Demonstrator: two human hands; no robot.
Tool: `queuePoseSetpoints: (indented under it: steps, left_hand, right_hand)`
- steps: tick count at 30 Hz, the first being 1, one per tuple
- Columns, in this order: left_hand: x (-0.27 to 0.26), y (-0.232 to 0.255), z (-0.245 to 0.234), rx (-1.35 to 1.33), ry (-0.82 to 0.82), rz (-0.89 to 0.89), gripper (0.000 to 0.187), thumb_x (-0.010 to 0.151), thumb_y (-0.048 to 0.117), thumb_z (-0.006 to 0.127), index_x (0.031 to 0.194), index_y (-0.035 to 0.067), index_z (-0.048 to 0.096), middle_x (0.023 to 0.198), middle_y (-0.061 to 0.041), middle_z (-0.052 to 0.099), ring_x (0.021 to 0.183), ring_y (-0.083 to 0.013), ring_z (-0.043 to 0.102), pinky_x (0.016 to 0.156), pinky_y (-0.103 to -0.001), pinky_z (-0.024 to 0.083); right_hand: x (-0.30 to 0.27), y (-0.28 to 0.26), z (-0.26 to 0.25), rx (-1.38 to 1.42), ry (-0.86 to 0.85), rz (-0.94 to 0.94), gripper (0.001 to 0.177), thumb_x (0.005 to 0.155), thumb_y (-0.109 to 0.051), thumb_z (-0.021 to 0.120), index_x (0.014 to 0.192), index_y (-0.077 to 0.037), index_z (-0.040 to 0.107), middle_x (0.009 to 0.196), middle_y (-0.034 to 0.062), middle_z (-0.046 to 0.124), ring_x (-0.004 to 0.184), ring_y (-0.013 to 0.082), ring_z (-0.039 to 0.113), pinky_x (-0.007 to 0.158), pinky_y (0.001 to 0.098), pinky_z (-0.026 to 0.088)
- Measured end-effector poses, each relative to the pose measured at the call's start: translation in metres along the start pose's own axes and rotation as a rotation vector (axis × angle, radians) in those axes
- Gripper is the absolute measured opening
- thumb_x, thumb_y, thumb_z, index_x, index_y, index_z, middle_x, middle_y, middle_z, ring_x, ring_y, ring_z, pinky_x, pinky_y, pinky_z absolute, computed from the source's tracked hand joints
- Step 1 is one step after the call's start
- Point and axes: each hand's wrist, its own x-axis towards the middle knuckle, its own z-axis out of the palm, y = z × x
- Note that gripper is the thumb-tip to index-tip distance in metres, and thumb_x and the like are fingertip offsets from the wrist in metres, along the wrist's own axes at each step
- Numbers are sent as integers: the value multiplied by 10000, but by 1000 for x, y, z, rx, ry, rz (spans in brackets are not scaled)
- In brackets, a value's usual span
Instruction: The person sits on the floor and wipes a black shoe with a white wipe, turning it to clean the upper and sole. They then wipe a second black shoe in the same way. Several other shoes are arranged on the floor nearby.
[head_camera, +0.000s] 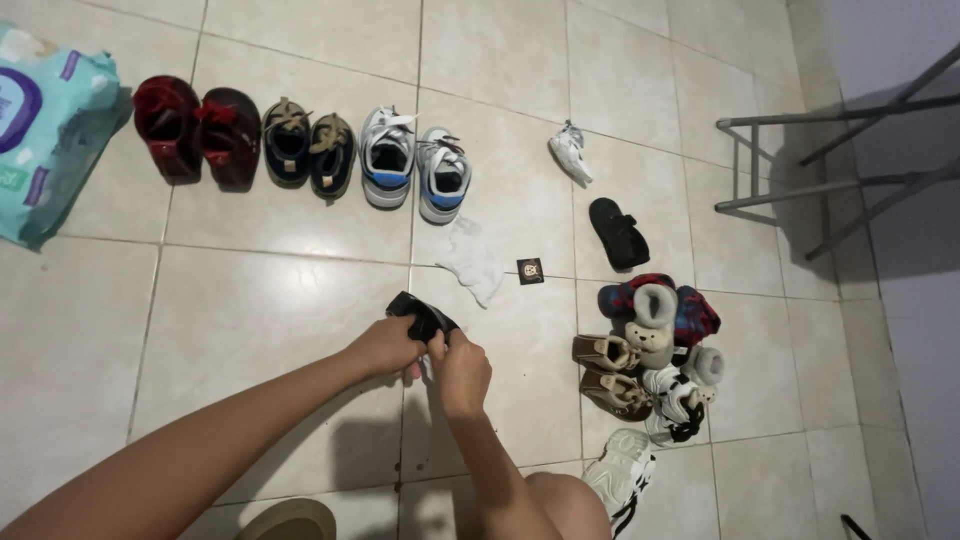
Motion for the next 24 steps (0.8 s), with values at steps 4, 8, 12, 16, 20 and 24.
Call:
queuePoseSetpoints:
  steps: [4,8,12,16,20,24]
  left_hand:
    - [21,-26,9,-156,-63,-82,207,939,185,612,1044,11,653,690,-109,730,577,-212,692,474,-350,511]
    - [39,-40,12,-331,116,-59,378,1000,222,481,846,-55,688,624,-111,685,466,-200,536,406,-354,414]
    - [15,-13,6,-72,298,12,380,972,219,543,727,-21,706,552,-95,636,425,-195,584,431,-318,462]
    - [12,-17,-1,-407,293,69,334,967,194,620,744,-41,701,537,-63,563,436,-169,500,413,-348,393]
    - [1,9,-1,-546,314,50,332,981,234,609,737,28,699,552,-40,554,473,-147,477,462,-322,394]
    - [1,18,14,-790,209,-1,346,1019,239,575,729,52,582,596,-30,483,511,-142,422,506,-292,390]
  right_hand:
    - [-2,-5,3,-37,45,-45,372,973,-348,606,784,-31,656,724,229,682,724,429,681,664,505,534]
    - [-4,-1,13,29,84,-188,371,969,-300,628,731,-16,610,696,207,642,679,392,647,622,489,513]
    - [-8,1,19,2,166,-264,341,992,-289,631,766,-33,628,723,196,650,706,387,647,620,483,514]
    - [-5,-12,-5,83,187,-230,272,972,-313,642,875,-64,692,755,186,673,695,385,651,618,481,519]
    - [-11,-26,-21,241,189,-186,381,914,-378,683,1042,-23,630,791,176,673,690,359,659,611,451,518]
    - [-34,-34,-17,381,176,64,374,895,-338,722,1003,-10,580,786,204,685,678,357,673,644,426,523]
